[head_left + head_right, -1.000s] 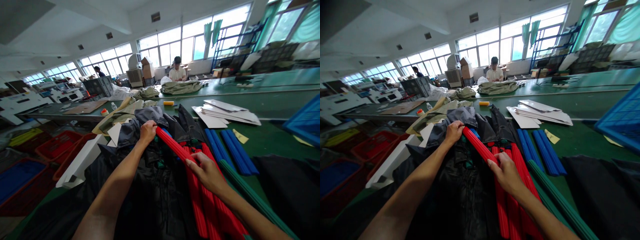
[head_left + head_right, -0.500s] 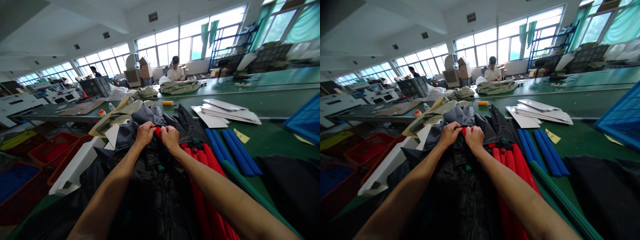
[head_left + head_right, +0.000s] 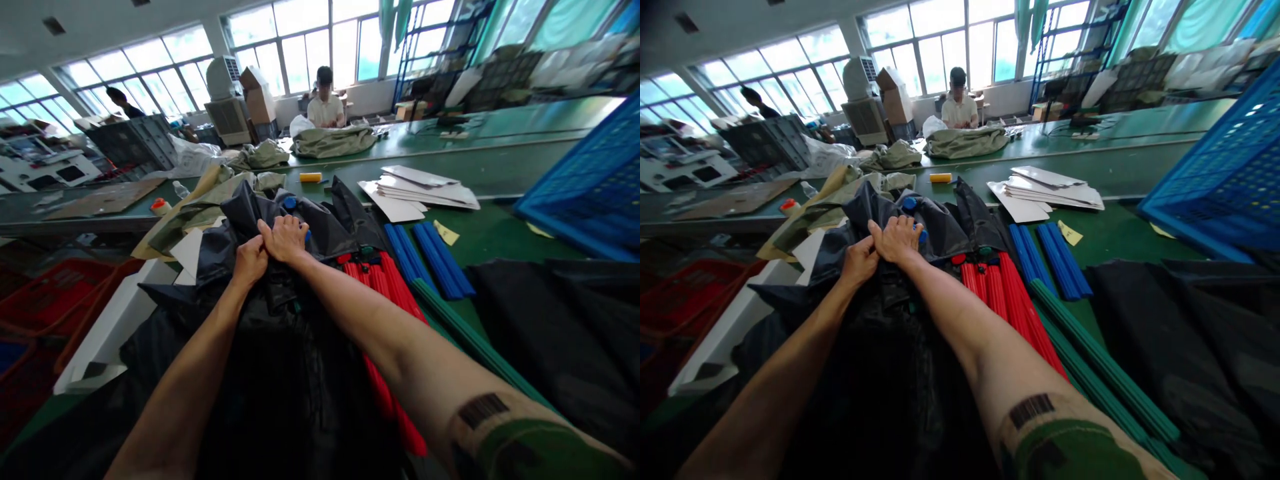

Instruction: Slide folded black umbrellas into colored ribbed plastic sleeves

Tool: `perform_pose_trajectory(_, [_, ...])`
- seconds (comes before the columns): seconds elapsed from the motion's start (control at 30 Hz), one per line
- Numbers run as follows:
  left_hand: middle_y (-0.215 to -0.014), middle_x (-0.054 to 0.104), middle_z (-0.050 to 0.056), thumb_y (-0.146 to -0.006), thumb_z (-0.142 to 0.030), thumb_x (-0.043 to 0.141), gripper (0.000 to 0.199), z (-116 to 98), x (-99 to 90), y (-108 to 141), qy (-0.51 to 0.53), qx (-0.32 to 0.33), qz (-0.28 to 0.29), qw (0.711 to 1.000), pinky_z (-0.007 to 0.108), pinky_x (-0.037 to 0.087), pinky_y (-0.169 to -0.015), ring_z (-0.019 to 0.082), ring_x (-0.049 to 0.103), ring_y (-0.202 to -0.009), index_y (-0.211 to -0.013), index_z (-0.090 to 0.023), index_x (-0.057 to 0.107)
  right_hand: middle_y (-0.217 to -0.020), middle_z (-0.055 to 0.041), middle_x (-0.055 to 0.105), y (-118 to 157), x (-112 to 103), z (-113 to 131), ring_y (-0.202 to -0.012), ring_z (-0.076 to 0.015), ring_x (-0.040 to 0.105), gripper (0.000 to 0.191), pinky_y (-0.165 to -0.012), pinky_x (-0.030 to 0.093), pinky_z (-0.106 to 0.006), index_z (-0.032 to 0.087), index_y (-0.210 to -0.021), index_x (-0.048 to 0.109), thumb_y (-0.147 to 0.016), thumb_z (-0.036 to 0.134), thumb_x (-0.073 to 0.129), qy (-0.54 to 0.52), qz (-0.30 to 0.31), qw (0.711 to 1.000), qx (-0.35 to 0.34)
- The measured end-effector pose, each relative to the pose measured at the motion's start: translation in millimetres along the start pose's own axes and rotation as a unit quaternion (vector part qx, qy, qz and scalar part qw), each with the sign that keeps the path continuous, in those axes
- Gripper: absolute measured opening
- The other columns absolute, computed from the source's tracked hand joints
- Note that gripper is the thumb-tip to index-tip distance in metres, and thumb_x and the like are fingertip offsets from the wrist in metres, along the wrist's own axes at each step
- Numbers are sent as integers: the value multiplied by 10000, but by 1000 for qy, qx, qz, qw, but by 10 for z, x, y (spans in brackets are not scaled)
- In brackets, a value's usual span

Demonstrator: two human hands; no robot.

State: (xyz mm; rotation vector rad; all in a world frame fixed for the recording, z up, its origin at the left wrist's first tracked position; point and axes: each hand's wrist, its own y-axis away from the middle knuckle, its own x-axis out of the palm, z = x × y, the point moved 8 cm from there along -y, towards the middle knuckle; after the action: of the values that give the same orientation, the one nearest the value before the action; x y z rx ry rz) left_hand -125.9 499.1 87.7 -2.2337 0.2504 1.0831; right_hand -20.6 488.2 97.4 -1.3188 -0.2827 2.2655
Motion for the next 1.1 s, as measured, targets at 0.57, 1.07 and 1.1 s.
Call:
perform_pose_trajectory(0.57, [-915, 523, 69, -818, -151, 508, 204, -355, -41, 760, -113, -41, -113, 986, 375, 406, -919, 216, 484, -955, -1004, -119, 585, -953, -171, 586, 3678, -1678, -3031, -915, -289, 550, 302, -837, 441, -430, 146, -1062, 537, -871, 352, 425, 92, 8, 984, 154])
perform_pose_trajectory(1.07, [-857, 586, 60, -858, -143, 460, 146, -1808, 1223, 3174, 17, 35, 229, 973, 303, 476, -721, 181, 587, -803, -868, -197, 596, -862, -164, 703, 4892, -1213, -2775, -800, -319, 685, 350, -621, 425, -344, 117, -1060, 506, -899, 425, 470, 218, 360, 895, 150])
perform_pose_trajectory(1.1, [-872, 597, 65, -860, -148, 464, 168, -1880, 1261, 3286, -7, 61, 252, 966, 317, 472, -733, 190, 586, -818, -921, -201, 612, -863, -161, 707, 4876, -1213, -2783, -811, -324, 685, 354, -621, 422, -344, 118, -1070, 495, -895, 425, 475, 207, 361, 897, 149])
